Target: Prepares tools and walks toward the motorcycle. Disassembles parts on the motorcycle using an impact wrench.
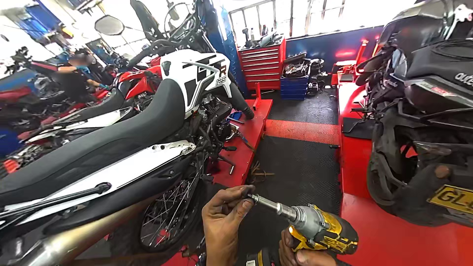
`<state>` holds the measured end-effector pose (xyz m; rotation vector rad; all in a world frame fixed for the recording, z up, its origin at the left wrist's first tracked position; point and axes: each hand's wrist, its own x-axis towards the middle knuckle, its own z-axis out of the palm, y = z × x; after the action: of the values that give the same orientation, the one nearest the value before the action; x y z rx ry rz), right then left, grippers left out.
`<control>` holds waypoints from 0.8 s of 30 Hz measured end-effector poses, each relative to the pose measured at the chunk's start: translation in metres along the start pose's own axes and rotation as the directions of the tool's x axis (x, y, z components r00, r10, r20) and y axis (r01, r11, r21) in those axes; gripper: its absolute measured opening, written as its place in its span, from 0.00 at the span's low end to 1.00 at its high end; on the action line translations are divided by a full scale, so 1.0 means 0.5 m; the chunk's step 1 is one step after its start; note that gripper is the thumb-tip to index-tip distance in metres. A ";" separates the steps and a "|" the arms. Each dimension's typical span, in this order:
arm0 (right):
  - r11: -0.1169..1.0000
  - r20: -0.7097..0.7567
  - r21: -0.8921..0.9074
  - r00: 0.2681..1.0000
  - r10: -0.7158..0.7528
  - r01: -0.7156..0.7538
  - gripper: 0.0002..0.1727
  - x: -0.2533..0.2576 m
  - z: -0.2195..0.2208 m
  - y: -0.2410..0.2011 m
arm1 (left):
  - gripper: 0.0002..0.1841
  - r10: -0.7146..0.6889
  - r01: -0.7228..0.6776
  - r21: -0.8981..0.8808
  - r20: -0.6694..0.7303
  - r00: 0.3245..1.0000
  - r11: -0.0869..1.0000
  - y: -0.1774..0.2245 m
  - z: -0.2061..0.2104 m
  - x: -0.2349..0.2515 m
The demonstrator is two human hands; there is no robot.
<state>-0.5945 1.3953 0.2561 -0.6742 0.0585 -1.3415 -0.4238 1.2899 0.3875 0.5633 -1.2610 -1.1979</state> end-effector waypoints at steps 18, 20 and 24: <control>0.996 -0.092 -0.092 0.996 -0.005 -0.003 0.11 0.111 0.031 0.124 | 0.16 -0.195 0.198 -0.050 0.064 0.979 0.979 -0.001 -0.180 0.046; 0.993 -0.120 -0.119 0.993 0.004 -0.018 0.11 0.129 0.036 0.138 | 0.15 -0.256 0.259 -0.142 0.040 0.966 0.955 -0.008 -0.197 0.056; 0.970 -0.206 -0.238 0.979 -0.003 -0.048 0.11 0.182 0.035 0.173 | 0.15 -0.276 0.273 -0.065 -0.038 0.960 0.960 -0.015 -0.249 0.094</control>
<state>-0.4885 1.3262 0.2594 -0.7349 0.4006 -1.3907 -0.3183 1.2116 0.3651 0.7366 -1.1286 -1.4391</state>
